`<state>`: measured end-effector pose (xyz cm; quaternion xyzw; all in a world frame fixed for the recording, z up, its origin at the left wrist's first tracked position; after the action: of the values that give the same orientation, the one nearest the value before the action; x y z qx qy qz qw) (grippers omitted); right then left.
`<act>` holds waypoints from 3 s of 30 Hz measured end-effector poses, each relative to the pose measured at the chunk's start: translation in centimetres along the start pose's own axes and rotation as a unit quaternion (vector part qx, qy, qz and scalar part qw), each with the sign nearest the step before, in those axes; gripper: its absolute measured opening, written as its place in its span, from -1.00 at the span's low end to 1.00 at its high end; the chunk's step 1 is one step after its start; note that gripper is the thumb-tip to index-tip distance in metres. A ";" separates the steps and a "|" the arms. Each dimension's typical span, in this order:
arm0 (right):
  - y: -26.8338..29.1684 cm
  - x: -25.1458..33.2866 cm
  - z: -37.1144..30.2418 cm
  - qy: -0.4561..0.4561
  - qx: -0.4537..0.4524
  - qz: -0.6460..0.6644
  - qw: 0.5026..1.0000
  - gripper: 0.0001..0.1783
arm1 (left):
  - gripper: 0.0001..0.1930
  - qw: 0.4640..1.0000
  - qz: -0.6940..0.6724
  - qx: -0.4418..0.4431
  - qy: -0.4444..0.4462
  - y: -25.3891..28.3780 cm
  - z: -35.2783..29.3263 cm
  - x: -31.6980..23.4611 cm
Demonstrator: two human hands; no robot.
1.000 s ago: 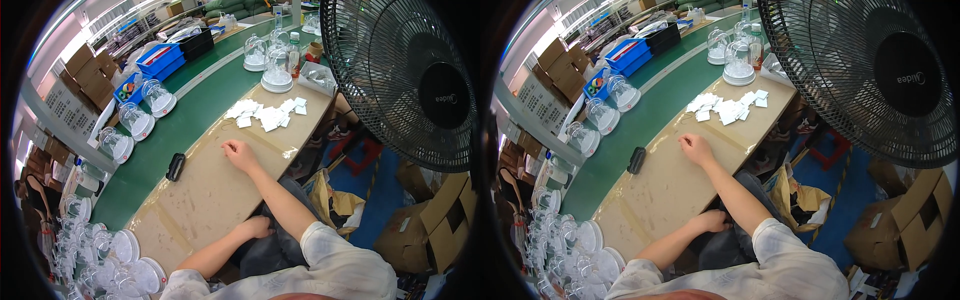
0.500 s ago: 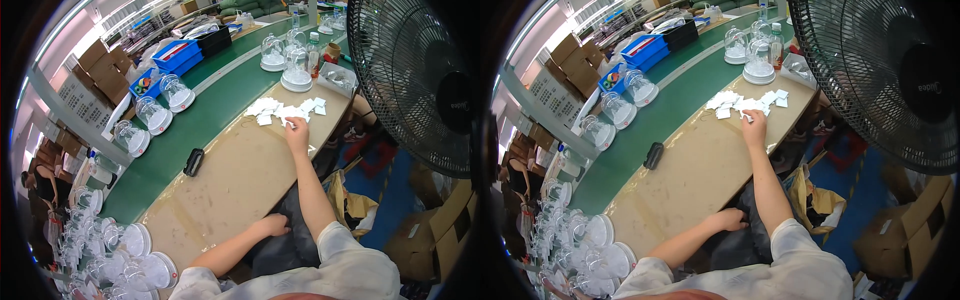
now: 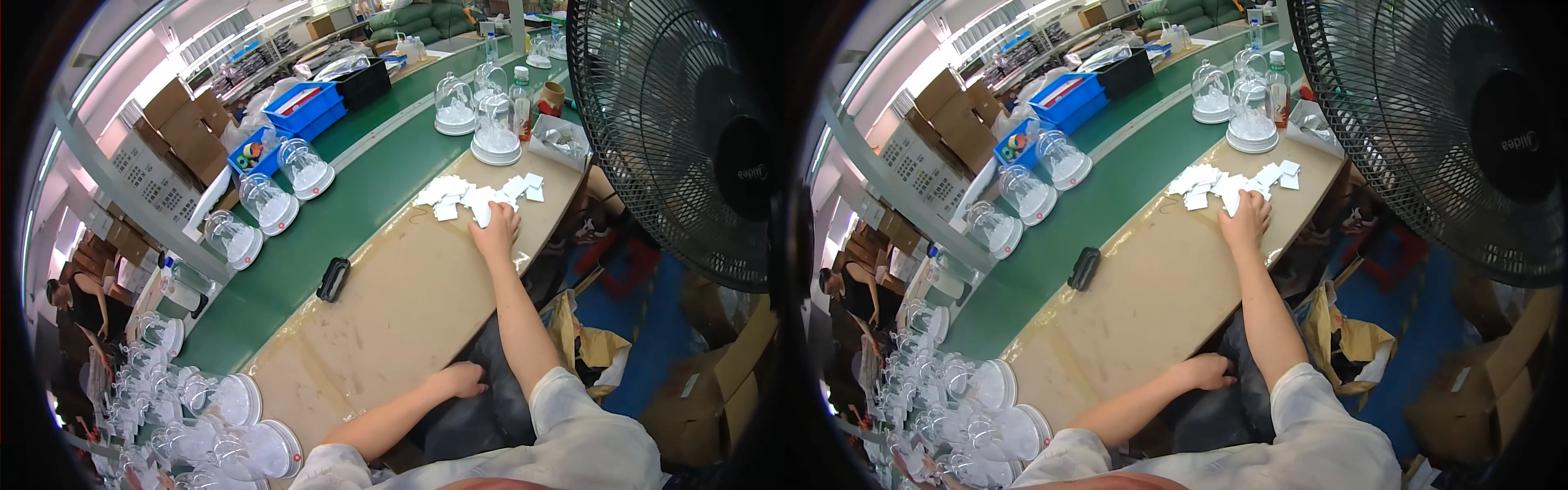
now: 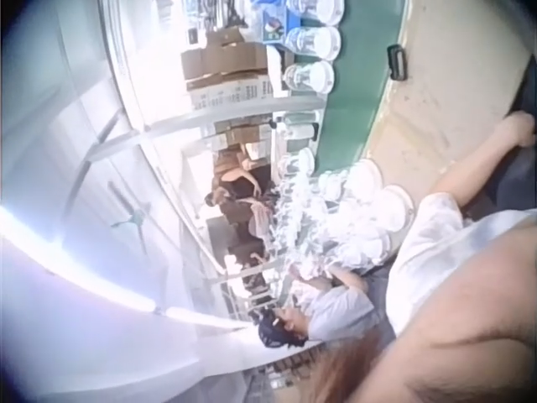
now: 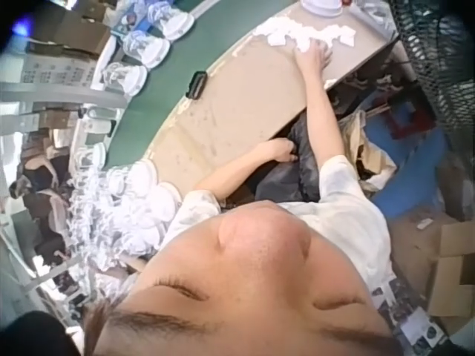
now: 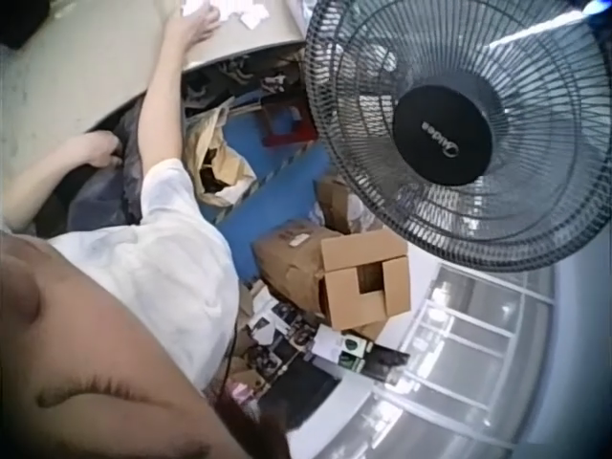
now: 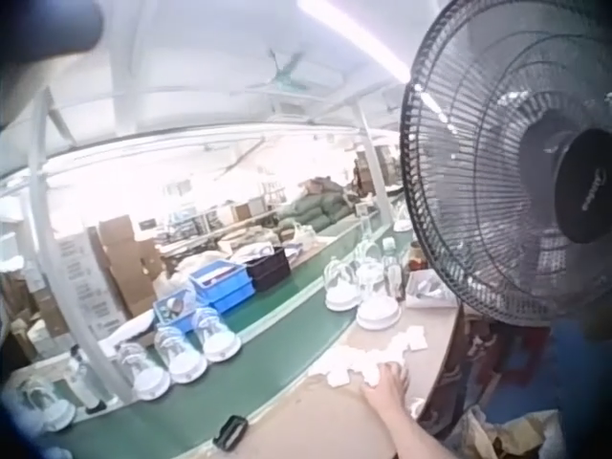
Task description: Assembling decorative light globe fixtures by inserting batteries, testing the light, and securing the battery compartment covers.
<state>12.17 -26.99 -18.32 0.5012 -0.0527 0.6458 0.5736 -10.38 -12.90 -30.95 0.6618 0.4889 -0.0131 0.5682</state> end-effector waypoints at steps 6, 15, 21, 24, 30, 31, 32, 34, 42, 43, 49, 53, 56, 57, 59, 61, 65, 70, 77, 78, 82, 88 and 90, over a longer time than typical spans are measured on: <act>-0.3 -0.5 0.2 0.015 0.010 -0.001 1.000 -0.46 | -0.61 1.000 0.014 0.000 0.008 0.7 -0.1 -0.5; 1.7 -0.6 0.4 0.010 -0.109 0.098 0.989 -0.51 | -0.58 0.999 0.025 0.032 0.005 0.5 -0.1 -0.3; -2.1 -2.9 -0.3 -0.321 0.023 0.657 0.682 -0.55 | -0.61 1.000 0.005 0.008 -0.001 0.6 -0.3 -0.1; -3.1 -3.1 -0.5 -0.370 0.067 0.700 0.607 -0.55 | -0.61 1.000 0.003 0.010 -0.004 0.7 -0.1 -0.5; -2.6 -1.3 -1.0 -0.399 0.129 0.760 0.497 -0.52 | -0.61 1.000 -0.005 0.016 0.001 0.6 -0.2 -0.5; -2.6 -1.3 -1.0 -0.399 0.133 0.765 0.487 -0.53 | -0.61 1.000 -0.005 0.021 0.003 0.6 -0.2 -0.5; -2.6 -1.2 -1.0 -0.399 0.137 0.770 0.478 -0.53 | -0.61 1.000 -0.005 0.021 0.002 0.6 -0.1 -0.5; -2.4 -1.0 -1.0 -0.406 0.130 0.767 0.480 -0.51 | -0.61 1.000 0.003 0.017 -0.001 0.5 -0.1 -0.3; -2.8 -1.4 -1.0 -0.403 0.125 0.772 0.476 -0.50 | -0.61 1.000 -0.005 0.020 -0.004 0.2 0.1 -0.3; -2.9 -1.2 -1.0 -0.395 0.135 0.774 0.476 -0.50 | -0.61 1.000 -0.008 0.023 -0.007 0.1 0.1 -0.3; -3.2 -0.8 -1.3 -0.392 0.145 0.760 0.498 -0.52 | -0.61 1.000 -0.013 0.021 -0.012 0.3 0.0 -0.4; -3.8 -0.8 -1.5 -0.387 0.161 0.742 0.523 -0.56 | -0.60 1.000 -0.014 0.011 -0.014 0.0 0.1 -0.1; -4.1 -1.4 -1.6 -0.386 0.148 0.731 0.543 -0.56 | -0.60 1.000 -0.013 0.023 -0.010 -0.4 0.2 0.1; -4.2 -1.5 -1.6 -0.386 0.148 0.731 0.543 -0.56 | -0.60 1.000 -0.014 0.018 -0.011 -0.3 0.2 0.1; -4.1 -1.6 -1.6 -0.379 0.142 0.721 0.562 -0.57 | -0.60 1.000 -0.014 0.013 -0.012 0.0 0.1 -0.1; -4.0 -1.6 -1.7 -0.374 0.141 0.717 0.571 -0.58 | -0.60 1.000 -0.014 0.022 -0.011 0.1 0.0 -0.2; -4.0 -1.4 -1.7 -0.363 0.139 0.710 0.587 -0.58 | -0.59 1.000 -0.007 0.015 -0.006 0.2 0.0 -0.2; -3.9 -1.3 -1.8 -0.386 0.156 0.719 0.556 -0.56 | -0.59 1.000 -0.009 0.020 0.002 0.4 -0.1 -0.3; -3.8 -0.6 -2.0 -0.383 0.176 0.727 0.542 -0.53 | -0.59 1.000 -0.001 0.015 -0.007 0.2 0.1 -0.1; -3.8 -0.6 -1.9 -0.383 0.177 0.727 0.542 -0.53 | -0.59 1.000 -0.002 0.019 -0.003 0.1 0.1 -0.1; -3.2 0.5 -2.0 -0.361 0.203 0.738 0.533 -0.52 | -0.60 1.000 -0.004 0.015 -0.003 0.1 0.0 0.0; -3.0 2.2 -2.8 -0.350 0.279 0.737 0.507 -0.52 | -0.59 1.000 -0.005 0.011 -0.009 0.0 0.1 0.0; -3.0 2.4 -3.0 -0.348 0.292 0.737 0.501 -0.48 | -0.59 1.000 -0.003 0.018 -0.008 0.0 0.1 0.0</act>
<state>13.22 -22.44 -19.65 0.6040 -0.4068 0.5873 -0.3532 -10.33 -13.03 -30.99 0.6699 0.4864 -0.0288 0.5602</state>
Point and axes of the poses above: each hand's wrist, its own z-axis towards the middle knuckle, its own y-axis out of the back of the hand, x = y × z, the point moved 9 cm from there along z, towards the middle knuckle, and after that the axes turned 13 degrees about -x, right-handed, at the moved point
